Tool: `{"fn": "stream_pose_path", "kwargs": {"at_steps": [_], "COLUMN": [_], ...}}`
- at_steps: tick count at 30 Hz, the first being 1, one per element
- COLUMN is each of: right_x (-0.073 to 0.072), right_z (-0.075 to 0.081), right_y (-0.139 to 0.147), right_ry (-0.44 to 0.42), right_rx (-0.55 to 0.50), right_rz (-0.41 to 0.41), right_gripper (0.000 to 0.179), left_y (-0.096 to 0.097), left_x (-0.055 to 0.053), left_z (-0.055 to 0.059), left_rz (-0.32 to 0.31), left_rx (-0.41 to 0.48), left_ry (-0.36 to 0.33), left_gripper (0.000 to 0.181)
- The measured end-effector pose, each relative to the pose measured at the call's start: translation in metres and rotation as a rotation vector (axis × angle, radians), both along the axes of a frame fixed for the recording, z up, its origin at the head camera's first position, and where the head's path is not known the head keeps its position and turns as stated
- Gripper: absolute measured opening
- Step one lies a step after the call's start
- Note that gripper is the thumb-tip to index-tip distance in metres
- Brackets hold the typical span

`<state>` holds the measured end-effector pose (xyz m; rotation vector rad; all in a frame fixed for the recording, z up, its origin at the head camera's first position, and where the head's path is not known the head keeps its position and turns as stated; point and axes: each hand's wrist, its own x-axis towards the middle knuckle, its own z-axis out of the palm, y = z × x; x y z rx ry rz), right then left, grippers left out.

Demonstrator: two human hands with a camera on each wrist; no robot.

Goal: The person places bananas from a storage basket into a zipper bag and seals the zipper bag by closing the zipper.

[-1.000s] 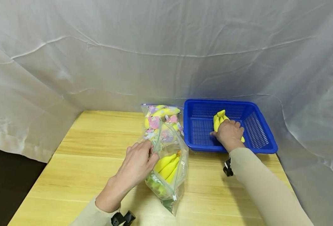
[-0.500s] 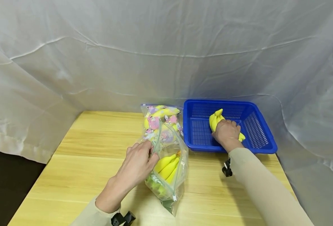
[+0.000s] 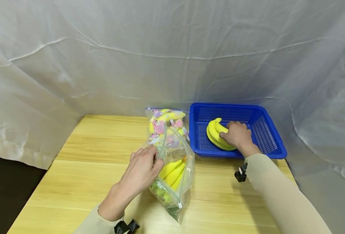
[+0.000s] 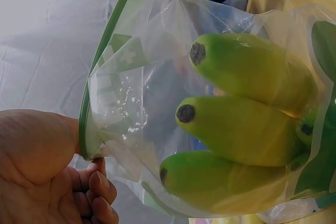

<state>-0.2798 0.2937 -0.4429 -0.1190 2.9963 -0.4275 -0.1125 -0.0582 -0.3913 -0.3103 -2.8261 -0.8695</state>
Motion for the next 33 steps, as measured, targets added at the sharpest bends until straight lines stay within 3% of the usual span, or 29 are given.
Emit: {"fn": "stream_pose_path", "kwargs": {"at_steps": [5, 9, 15, 24, 29, 33], "right_x": [0.008, 0.009, 0.002, -0.006, -0.008, -0.007], "right_z": [-0.016, -0.021, -0.02, -0.019, -0.017, -0.009], "right_y": [-0.013, -0.02, -0.032, -0.044, -0.043, -0.044], "right_ry": [0.173, 0.246, 0.209, 0.129, 0.087, 0.117], "right_rx": [0.169, 0.287, 0.363, 0.396, 0.391, 0.359], "right_rz": [0.019, 0.046, 0.047, -0.021, -0.045, -0.054], "right_gripper": [0.079, 0.086, 0.087, 0.088, 0.09, 0.088], "left_y": [0.0, 0.001, 0.001, 0.0, 0.0, -0.001], "left_x": [0.001, 0.001, 0.002, 0.002, 0.003, 0.003], "left_z": [0.0, 0.0, 0.001, 0.003, 0.004, 0.005], "left_rz": [-0.006, -0.007, -0.005, -0.004, -0.005, -0.007], "left_rx": [0.003, 0.001, -0.001, -0.004, -0.005, -0.002], "left_ry": [0.006, 0.01, 0.005, 0.024, 0.031, 0.025], "left_gripper": [0.022, 0.022, 0.022, 0.022, 0.022, 0.022]}}
